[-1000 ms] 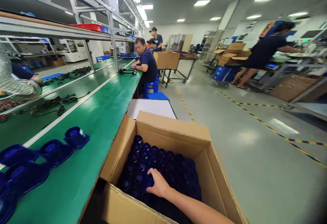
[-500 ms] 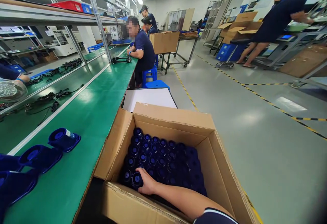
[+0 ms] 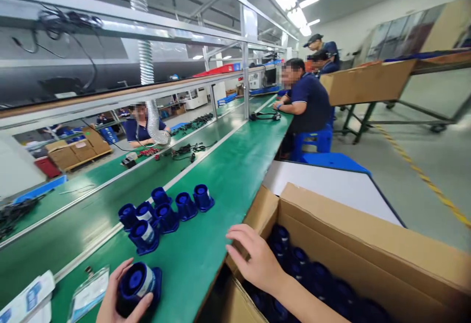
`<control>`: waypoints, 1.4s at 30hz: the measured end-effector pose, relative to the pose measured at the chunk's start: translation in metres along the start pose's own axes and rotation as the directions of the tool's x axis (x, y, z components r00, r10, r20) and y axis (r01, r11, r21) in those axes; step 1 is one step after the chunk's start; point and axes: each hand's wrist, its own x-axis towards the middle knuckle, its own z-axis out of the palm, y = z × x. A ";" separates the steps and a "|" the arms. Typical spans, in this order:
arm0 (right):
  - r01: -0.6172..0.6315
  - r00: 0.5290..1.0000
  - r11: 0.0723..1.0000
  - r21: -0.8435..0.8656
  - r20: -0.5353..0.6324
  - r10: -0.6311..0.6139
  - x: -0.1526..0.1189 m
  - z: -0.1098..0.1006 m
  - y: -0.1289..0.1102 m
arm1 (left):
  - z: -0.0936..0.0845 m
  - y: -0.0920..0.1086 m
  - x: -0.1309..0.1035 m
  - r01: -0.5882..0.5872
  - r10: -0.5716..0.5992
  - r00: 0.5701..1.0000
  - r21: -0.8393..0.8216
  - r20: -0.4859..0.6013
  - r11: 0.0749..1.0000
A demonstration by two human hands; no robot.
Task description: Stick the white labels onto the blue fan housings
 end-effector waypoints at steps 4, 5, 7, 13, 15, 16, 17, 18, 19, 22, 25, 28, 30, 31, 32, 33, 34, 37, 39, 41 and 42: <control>0.272 0.941 0.962 -0.020 0.213 -0.261 0.104 0.047 -0.054 | 0.004 -0.007 0.001 -0.003 -0.001 0.999 -0.120 -0.039 0.993; 0.315 0.918 0.948 -0.031 0.265 -0.296 0.127 0.063 -0.062 | 0.005 -0.009 0.001 -0.010 0.002 0.998 -0.147 -0.059 0.989; 0.379 0.869 0.924 -0.055 0.365 -0.335 0.166 0.094 -0.073 | 0.008 -0.012 0.001 -0.032 0.018 0.997 -0.181 -0.077 0.983; 0.470 0.747 0.869 -0.152 0.592 -0.301 0.194 0.132 -0.095 | 0.012 -0.025 0.006 -0.119 0.086 0.989 -0.303 -0.119 0.945; 0.483 0.724 0.860 -0.164 0.627 -0.288 0.180 0.122 -0.101 | 0.012 -0.030 0.008 -0.134 0.102 0.989 -0.370 -0.104 0.919; 0.482 0.711 0.862 -0.157 0.645 -0.281 0.173 0.113 -0.102 | 0.011 -0.033 0.009 -0.136 0.109 0.990 -0.395 -0.091 0.908; 0.475 0.693 0.869 -0.139 0.668 -0.272 0.165 0.104 -0.103 | 0.010 -0.035 0.010 -0.134 0.113 0.991 -0.415 -0.075 0.900; 0.458 0.667 0.882 -0.110 0.699 -0.259 0.159 0.094 -0.103 | 0.009 -0.037 0.011 -0.130 0.117 0.991 -0.430 -0.057 0.893; 0.424 0.642 0.902 -0.082 0.730 -0.235 0.154 0.085 -0.102 | 0.008 -0.038 0.012 -0.123 0.120 0.992 -0.445 -0.035 0.887; 0.263 0.653 0.959 -0.103 0.751 -0.098 0.149 0.066 -0.096 | 0.006 -0.041 0.012 -0.084 0.123 0.991 -0.481 0.050 0.872; 0.149 0.747 0.967 -0.207 0.664 0.027 0.155 0.065 -0.089 | 0.006 -0.040 0.014 -0.081 0.122 0.991 -0.466 0.058 0.881; 0.143 0.752 0.967 -0.213 0.659 0.034 0.164 0.075 -0.086 | 0.007 -0.035 0.021 -0.095 0.116 0.993 -0.441 0.023 0.892; 0.172 0.714 0.969 -0.175 0.701 0.000 0.170 0.081 -0.085 | 0.006 -0.033 0.027 -0.075 0.113 0.992 -0.440 0.060 0.895; 0.192 0.695 0.969 -0.157 0.719 -0.021 0.173 0.084 -0.084 | 0.006 -0.032 0.029 -0.065 0.114 0.990 -0.439 0.085 0.896; 0.213 0.680 0.967 -0.143 0.732 -0.042 0.176 0.086 -0.083 | 0.006 -0.033 0.030 -0.059 0.117 0.987 -0.437 0.106 0.897; 0.235 0.671 0.963 -0.133 0.739 -0.062 0.178 0.089 -0.083 | 0.006 -0.033 0.030 -0.057 0.120 0.986 -0.435 0.120 0.899; 0.255 0.668 0.959 -0.127 0.740 -0.080 0.181 0.091 -0.083 | 0.006 -0.034 0.029 -0.056 0.123 0.984 -0.433 0.126 0.900; 0.279 0.687 0.949 -0.146 0.721 -0.092 0.186 0.096 -0.085 | 0.005 -0.037 0.019 -0.065 0.141 0.979 -0.431 0.147 0.900; 0.248 0.732 0.944 -0.216 0.680 -0.037 0.185 0.098 -0.091 | 0.003 -0.040 0.010 -0.084 0.176 0.968 -0.426 0.181 0.901; 0.206 0.769 0.935 -0.287 0.638 0.026 0.183 0.095 -0.098 | 0.001 -0.042 0.004 -0.106 0.223 0.946 -0.425 0.236 0.899; 0.195 0.778 0.932 -0.306 0.627 0.044 0.180 0.092 -0.101 | 0.000 -0.043 0.002 -0.114 0.245 0.933 -0.427 0.265 0.897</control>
